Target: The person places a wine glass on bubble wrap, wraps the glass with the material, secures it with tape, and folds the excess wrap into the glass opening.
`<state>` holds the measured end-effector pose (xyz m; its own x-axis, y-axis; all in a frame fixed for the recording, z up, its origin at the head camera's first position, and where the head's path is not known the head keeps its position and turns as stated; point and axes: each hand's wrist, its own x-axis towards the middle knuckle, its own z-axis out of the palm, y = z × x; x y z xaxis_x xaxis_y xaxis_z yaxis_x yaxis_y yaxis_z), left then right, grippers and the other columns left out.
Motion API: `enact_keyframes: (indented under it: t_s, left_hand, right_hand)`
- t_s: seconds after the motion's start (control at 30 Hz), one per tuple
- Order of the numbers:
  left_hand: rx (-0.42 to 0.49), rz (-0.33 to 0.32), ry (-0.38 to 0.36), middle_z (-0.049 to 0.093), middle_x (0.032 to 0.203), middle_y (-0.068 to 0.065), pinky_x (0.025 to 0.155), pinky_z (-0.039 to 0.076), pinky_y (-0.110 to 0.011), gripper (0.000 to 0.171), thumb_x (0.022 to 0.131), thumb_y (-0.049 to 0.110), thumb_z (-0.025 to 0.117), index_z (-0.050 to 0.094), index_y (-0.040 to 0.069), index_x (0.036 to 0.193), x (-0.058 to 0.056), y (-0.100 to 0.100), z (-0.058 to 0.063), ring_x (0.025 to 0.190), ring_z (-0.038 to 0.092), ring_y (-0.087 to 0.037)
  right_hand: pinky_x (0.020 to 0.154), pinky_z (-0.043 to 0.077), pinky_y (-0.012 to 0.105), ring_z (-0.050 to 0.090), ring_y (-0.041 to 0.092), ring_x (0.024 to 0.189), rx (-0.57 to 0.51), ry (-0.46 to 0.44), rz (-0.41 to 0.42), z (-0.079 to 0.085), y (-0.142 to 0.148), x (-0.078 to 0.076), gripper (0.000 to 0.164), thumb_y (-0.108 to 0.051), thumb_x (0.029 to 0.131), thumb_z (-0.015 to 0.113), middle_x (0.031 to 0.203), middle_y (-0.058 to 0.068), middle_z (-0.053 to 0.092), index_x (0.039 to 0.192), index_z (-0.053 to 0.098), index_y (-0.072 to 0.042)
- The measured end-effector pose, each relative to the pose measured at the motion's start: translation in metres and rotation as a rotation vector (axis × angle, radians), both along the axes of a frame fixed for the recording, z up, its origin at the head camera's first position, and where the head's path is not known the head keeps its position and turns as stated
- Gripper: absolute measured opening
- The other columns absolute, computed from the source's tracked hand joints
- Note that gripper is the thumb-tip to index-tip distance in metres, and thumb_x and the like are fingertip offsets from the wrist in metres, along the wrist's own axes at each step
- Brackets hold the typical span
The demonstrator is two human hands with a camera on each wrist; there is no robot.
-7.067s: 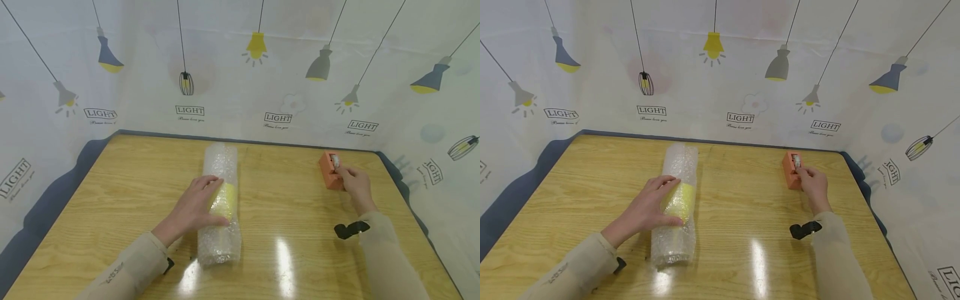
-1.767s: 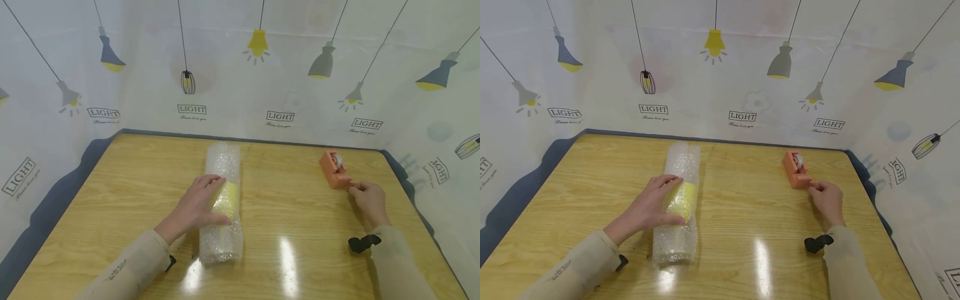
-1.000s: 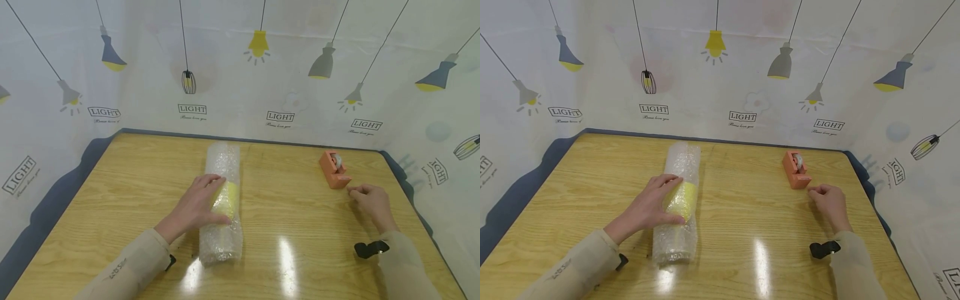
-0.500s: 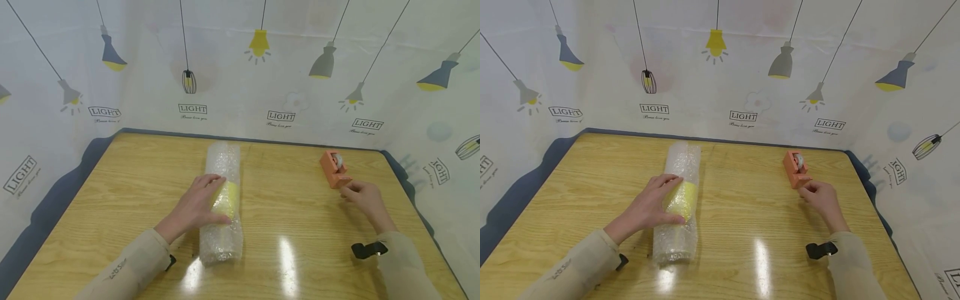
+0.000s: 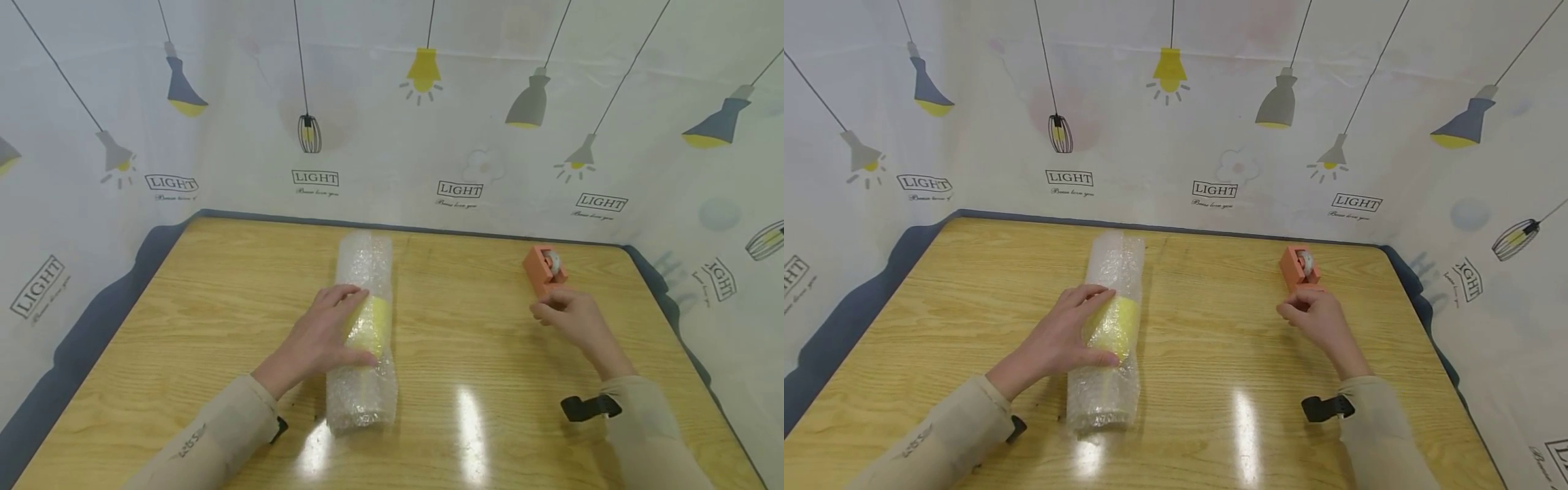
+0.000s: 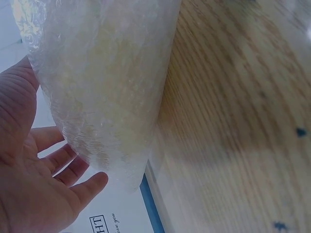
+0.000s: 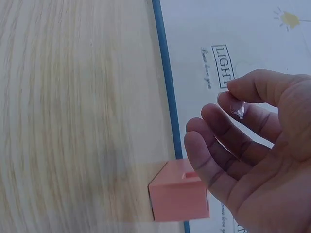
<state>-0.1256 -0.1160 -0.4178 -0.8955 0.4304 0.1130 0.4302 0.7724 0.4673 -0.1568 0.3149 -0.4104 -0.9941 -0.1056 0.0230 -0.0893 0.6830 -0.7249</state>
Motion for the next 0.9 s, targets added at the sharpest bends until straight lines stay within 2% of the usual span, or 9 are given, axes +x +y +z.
enact_keyframes:
  t_s: [0.4, 0.63, 0.9]
  left_hand:
    - [0.013, -0.007, 0.026, 0.043, 0.157, -0.015, 0.107, 0.049, -0.054, 0.115, 0.068, 0.058, 0.091, 0.041, 0.005, 0.157, 0.000, 0.000, -0.003, 0.143, 0.040, -0.035]
    - [0.004, -0.002, 0.001, 0.041, 0.158, -0.013, 0.109, 0.047, -0.054, 0.115, 0.068, 0.057, 0.092, 0.040, 0.007, 0.158, 0.001, 0.001, -0.001, 0.144, 0.038, -0.035]
    - [-0.009, -0.002, 0.000, 0.041, 0.159, -0.012, 0.109, 0.048, -0.054, 0.116, 0.069, 0.059, 0.090, 0.039, 0.008, 0.158, 0.000, 0.002, -0.001, 0.145, 0.038, -0.034]
  right_hand:
    - [0.071, 0.059, 0.031, 0.067, 0.011, 0.077, -0.073, -0.010, 0.127, 0.010, -0.026, -0.002, 0.018, -0.011, 0.100, 0.067, 0.091, 0.013, 0.072, 0.104, 0.072, 0.006]
    - [0.072, 0.057, 0.033, 0.065, 0.014, 0.078, -0.099, -0.057, 0.189, 0.014, -0.044, -0.002, 0.022, -0.017, 0.103, 0.065, 0.088, 0.007, 0.070, 0.103, 0.070, 0.005]
    - [0.078, 0.061, 0.036, 0.068, 0.020, 0.082, -0.163, -0.085, 0.305, 0.015, -0.064, -0.003, 0.015, -0.012, 0.103, 0.063, 0.091, 0.013, 0.070, 0.102, 0.071, 0.001]
